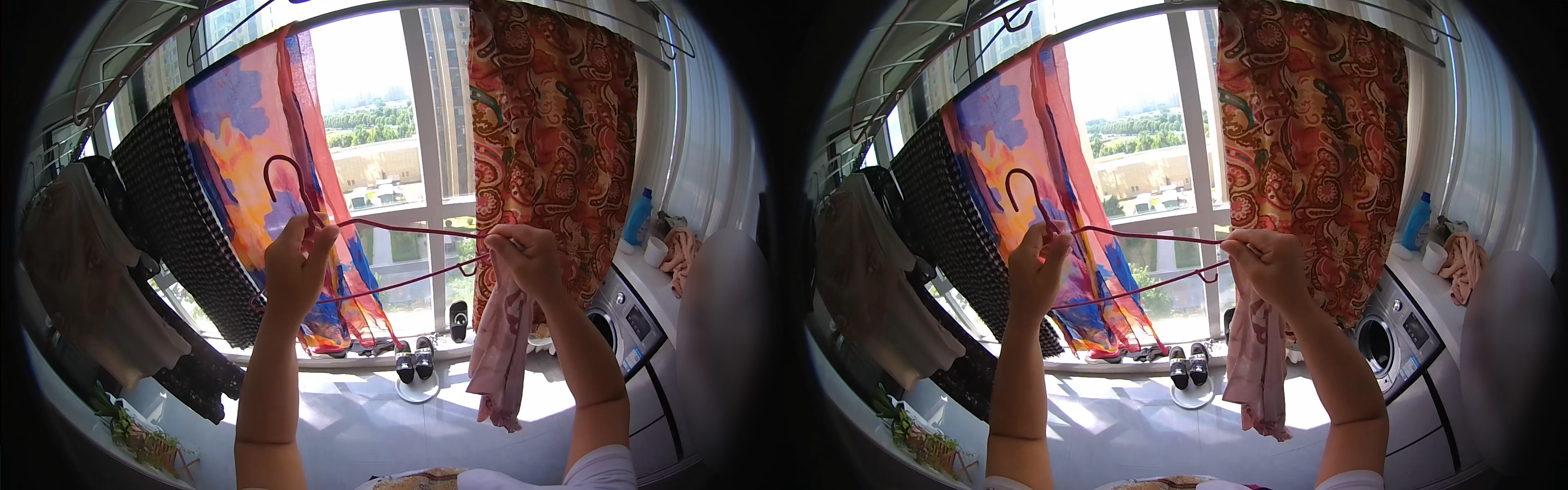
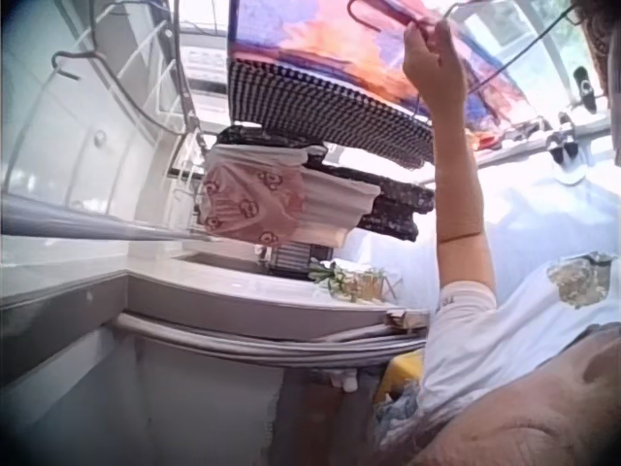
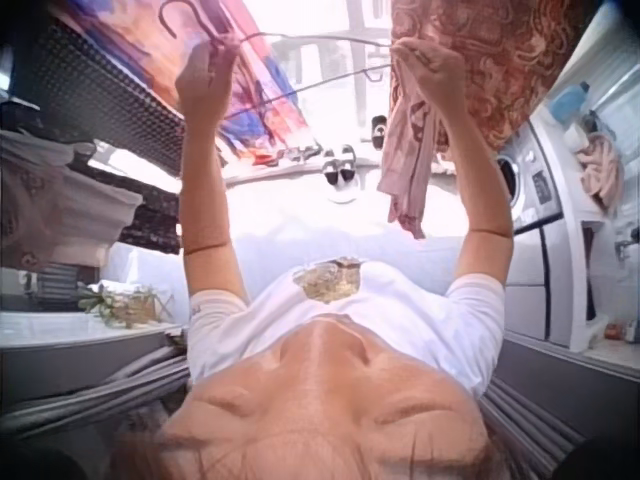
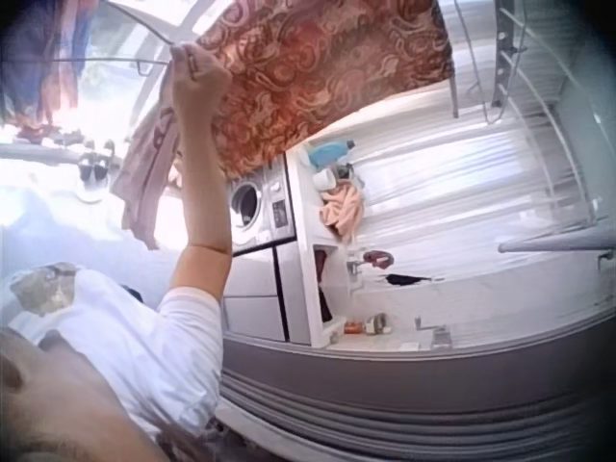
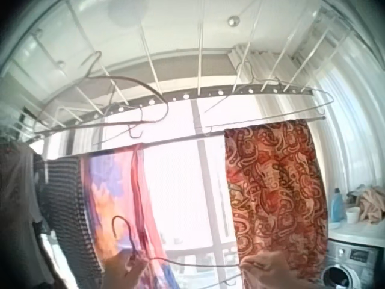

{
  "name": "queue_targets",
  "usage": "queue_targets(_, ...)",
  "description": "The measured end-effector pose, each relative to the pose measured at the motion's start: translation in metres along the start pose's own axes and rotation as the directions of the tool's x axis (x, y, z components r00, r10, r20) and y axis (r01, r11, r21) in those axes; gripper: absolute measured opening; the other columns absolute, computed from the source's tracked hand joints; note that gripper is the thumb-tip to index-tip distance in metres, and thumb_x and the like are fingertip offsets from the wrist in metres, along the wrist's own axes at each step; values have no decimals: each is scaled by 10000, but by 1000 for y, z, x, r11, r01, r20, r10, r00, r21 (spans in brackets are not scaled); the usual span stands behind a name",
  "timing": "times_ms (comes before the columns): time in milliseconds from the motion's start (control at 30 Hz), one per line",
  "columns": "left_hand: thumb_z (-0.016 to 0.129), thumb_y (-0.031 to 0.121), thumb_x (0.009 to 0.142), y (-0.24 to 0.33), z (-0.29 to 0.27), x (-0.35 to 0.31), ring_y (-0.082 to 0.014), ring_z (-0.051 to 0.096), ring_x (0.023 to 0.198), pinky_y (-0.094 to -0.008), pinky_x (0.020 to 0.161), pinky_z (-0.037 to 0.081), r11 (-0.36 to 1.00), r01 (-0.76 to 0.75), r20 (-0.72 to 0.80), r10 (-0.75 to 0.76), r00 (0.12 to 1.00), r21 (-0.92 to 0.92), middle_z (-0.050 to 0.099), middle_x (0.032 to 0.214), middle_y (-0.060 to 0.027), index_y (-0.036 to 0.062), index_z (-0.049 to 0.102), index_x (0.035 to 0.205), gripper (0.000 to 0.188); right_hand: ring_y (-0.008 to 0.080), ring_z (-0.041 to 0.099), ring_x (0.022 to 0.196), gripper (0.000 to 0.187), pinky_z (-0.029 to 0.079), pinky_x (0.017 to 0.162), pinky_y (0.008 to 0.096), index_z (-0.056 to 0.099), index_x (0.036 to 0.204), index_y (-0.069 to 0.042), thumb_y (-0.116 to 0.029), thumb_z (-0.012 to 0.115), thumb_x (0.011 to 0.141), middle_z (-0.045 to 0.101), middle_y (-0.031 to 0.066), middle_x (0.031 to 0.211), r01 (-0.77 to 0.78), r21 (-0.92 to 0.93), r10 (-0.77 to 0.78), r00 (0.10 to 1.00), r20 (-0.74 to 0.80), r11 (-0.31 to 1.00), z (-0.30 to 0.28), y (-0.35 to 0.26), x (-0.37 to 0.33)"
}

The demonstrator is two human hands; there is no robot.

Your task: The person removes several items of clothing from a washing machine and hangs them on hangers on a laundry rack.

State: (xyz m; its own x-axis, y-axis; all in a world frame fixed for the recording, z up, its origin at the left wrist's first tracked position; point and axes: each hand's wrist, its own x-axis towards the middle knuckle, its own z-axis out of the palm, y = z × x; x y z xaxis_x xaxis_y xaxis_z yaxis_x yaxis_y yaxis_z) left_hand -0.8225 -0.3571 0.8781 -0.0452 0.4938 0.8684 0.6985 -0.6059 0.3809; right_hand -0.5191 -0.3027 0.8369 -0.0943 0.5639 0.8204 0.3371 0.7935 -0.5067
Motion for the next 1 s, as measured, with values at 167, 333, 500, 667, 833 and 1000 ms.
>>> queue_targets(167,571,210,899,-21,-24,-27,-63,473,534,-236,492,361,991,137,170,-133,976,-10,535,588,-24,14,573,780,229,74,587,618,187,455,563,226,687,881,-11,-184,674,812,652,68,672,-138,73,113,954,277,988,15,18,7)
queue_targets(333,542,223,922,-33,-55,-68,-21,385,506,-205,469,275,871,458,278,-402,873,-177,472,552,34,29,540,685,307,65,579,654,302,459,589,231,679,937,11,-276,621,863,662,67,716,-261,164,172,891,421,951,41,37,14)
queue_targets(500,544,204,919,-36,-96,-98,-23,363,508,-204,467,256,817,547,277,-491,826,-183,452,556,42,46,538,676,290,75,570,604,334,452,551,233,671,952,18,-299,587,885,648,63,692,-403,109,303,816,492,909,65,39,15)
queue_targets(667,568,186,896,-57,-82,-124,-61,459,494,-254,463,350,890,455,358,-426,831,3,547,544,-36,-15,575,703,280,85,594,694,356,454,575,218,658,965,28,-312,591,885,663,86,814,-747,291,443,610,656,598,105,-10,-1)
queue_targets(833,584,195,885,-63,-27,-143,-69,405,467,-275,432,314,869,467,356,-390,849,-163,516,505,-43,-34,554,665,319,97,612,754,329,484,681,240,636,1039,18,-273,563,904,675,78,902,-654,-77,443,417,794,753,168,-44,-33)
queue_targets(1000,582,220,887,-88,-5,-164,-82,434,477,-257,460,353,837,494,414,-375,830,-233,527,527,-48,-21,584,703,303,152,604,656,283,459,596,314,677,935,-26,-290,625,848,662,102,752,-315,-168,296,423,856,934,183,-55,-45)
